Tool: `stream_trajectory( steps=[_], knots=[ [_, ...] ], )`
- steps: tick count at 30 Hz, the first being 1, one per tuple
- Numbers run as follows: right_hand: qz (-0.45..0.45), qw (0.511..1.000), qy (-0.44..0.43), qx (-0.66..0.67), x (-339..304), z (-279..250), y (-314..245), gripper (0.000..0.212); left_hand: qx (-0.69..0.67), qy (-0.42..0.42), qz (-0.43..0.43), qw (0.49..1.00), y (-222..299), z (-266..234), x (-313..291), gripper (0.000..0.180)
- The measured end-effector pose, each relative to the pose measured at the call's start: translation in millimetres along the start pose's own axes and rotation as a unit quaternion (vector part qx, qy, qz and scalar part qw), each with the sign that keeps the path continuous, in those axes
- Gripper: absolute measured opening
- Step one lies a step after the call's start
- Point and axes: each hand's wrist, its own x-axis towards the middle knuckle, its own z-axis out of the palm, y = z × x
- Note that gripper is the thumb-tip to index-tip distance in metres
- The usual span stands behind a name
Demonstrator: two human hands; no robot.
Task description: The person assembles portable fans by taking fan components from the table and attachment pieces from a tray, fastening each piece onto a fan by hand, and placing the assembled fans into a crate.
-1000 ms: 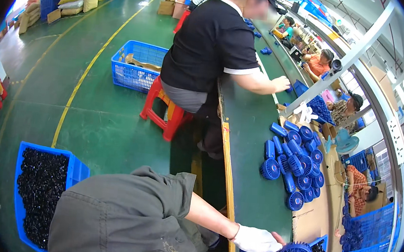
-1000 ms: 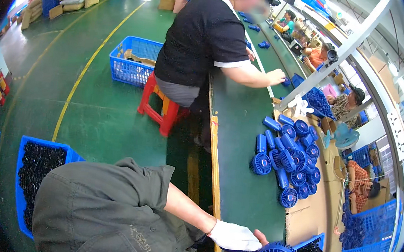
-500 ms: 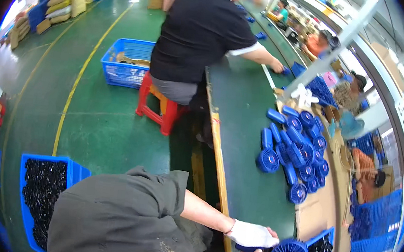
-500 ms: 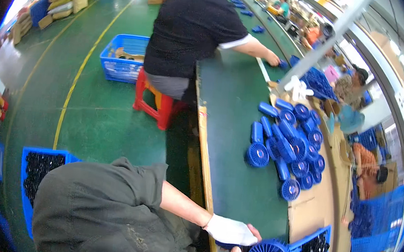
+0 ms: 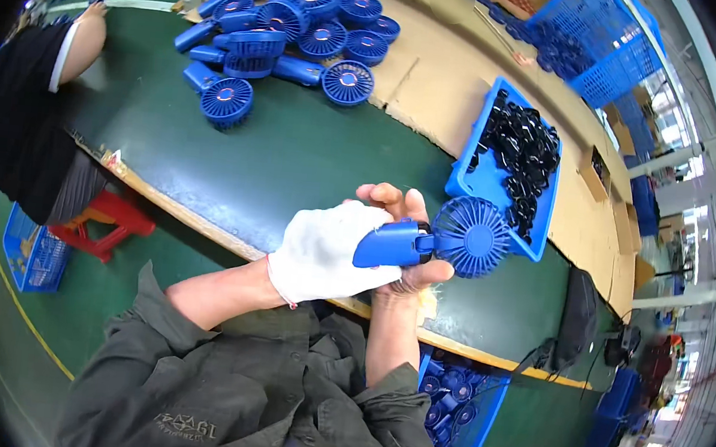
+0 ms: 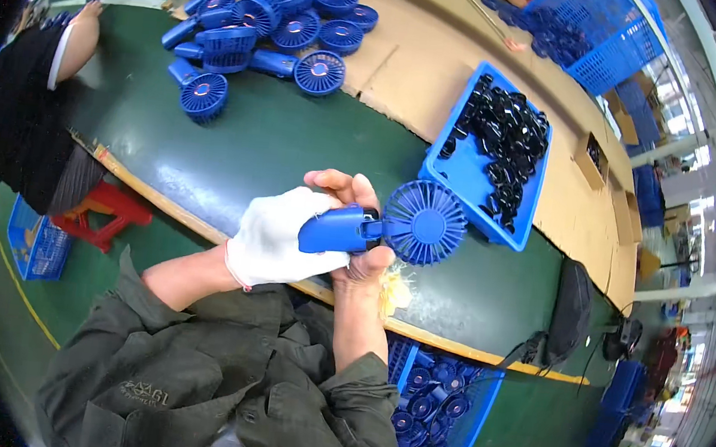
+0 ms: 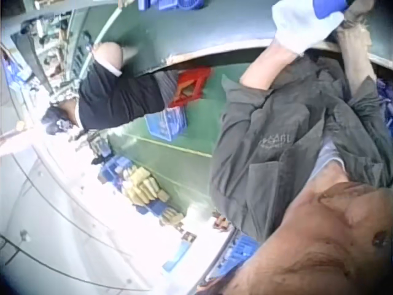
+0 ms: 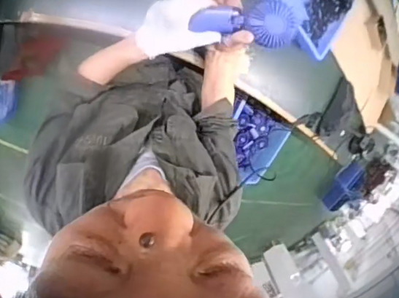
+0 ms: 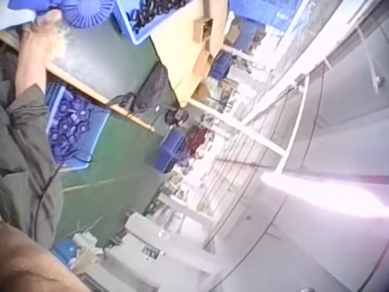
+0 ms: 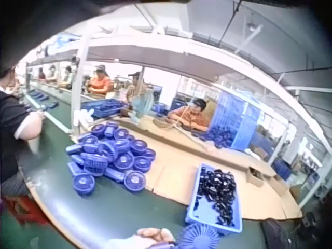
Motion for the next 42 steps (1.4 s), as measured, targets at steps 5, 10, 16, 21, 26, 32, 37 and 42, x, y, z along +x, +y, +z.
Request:
stream_trajectory(
  steps=[5, 10, 16, 21, 26, 32, 37, 42],
  knots=[
    [-0.022, 0.991, 0.069, 0.111, -1.5, 2.8, 3.9, 0.076, 0.105, -0.033, -0.003, 0.994, 1.2, 11.5, 6.8, 0.045],
    [-0.062, 0.99, 0.119, -0.05, -22.0, 9.3, -16.4, 0.041, 0.031, -0.031, 0.079, 0.996, -25.7, 10.8, -9.7, 0.05],
    [0.013, 0.978, 0.006, -0.206, -140.4, 17.4, -84.8, 0.035, 0.19, 0.158, 0.151, 0.957, -112.5, -78.9, -14.0, 0.033],
    [0.362, 0.841, 0.28, -0.291, -275.7, 21.8, -106.2, 0.024, 0.421, 0.167, -0.053, 0.89, -222.1, -180.6, -23.5, 0.035],
    [0.302, 0.614, 0.694, -0.224, -417.3, -11.0, -118.6, 0.024, 0.465, -0.02, 0.007, 0.885, -241.9, -187.9, -3.9, 0.045],
    [0.045, 0.38, 0.909, -0.163, -516.4, -42.7, -152.5, 0.02, 0.368, -0.125, 0.032, 0.921, -182.4, -116.7, 27.7, 0.042],
    [0.34, 0.688, 0.54, -0.344, -312.0, 0.0, -127.0, 0.018, 0.301, -0.126, 0.051, 0.944, -157.5, -58.1, 51.8, 0.031],
    [0.133, 0.713, 0.161, -0.67, -113.6, 22.7, -140.1, 0.01, 0.262, -0.129, 0.116, 0.949, -118.4, -8.0, 76.8, 0.046]
  ],
)
